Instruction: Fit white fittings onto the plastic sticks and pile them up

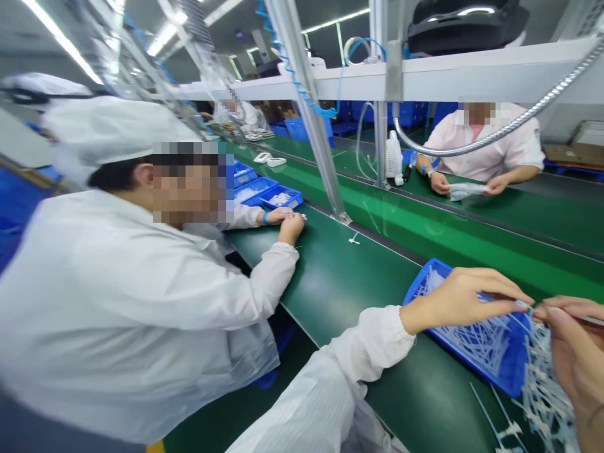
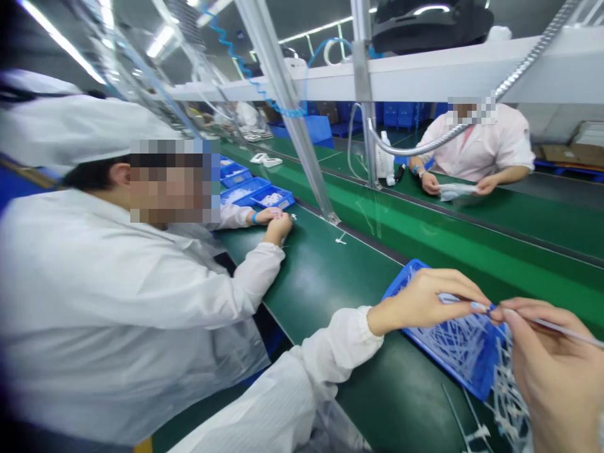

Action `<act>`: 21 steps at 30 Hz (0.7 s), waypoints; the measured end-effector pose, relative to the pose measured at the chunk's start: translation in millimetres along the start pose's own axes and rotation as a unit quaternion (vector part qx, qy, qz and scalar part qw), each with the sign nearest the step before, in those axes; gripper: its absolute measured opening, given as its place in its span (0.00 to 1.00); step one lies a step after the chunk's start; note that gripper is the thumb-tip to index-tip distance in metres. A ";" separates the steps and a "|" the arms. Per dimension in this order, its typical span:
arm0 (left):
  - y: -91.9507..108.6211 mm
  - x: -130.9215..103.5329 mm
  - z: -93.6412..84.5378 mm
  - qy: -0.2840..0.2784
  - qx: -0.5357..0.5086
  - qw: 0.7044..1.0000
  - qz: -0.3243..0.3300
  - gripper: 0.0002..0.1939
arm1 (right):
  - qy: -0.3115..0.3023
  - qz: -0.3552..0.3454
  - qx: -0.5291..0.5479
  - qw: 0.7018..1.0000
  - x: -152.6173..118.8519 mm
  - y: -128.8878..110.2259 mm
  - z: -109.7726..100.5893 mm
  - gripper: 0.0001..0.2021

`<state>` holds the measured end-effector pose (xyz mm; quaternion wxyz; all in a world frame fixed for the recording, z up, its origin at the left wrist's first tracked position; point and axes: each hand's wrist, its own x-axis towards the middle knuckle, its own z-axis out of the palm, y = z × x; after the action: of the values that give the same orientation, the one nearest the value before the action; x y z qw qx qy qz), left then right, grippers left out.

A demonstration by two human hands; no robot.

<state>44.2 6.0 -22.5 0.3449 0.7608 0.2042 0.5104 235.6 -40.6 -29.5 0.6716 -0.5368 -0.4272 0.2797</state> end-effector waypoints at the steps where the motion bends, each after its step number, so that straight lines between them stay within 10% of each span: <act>1: -3.6 0.1 1.8 0.009 -0.013 1.000 0.002 0.08 | -0.007 -0.012 0.014 1.000 -1.2 -1.1 2.1 0.12; 7: -21.7 -0.7 11.0 0.050 -0.078 0.996 -0.016 0.09 | -0.099 -0.025 0.099 0.990 0.1 8.4 9.2 0.12; 21: -16.2 -3.6 17.9 0.077 -0.184 0.975 -0.100 0.12 | -0.103 -0.007 0.216 0.971 -7.5 9.0 21.4 0.13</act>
<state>59.9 8.9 -41.0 0.5113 0.6188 0.2075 0.5591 214.1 -34.1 -38.9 0.7261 -0.3447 -0.4271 0.4142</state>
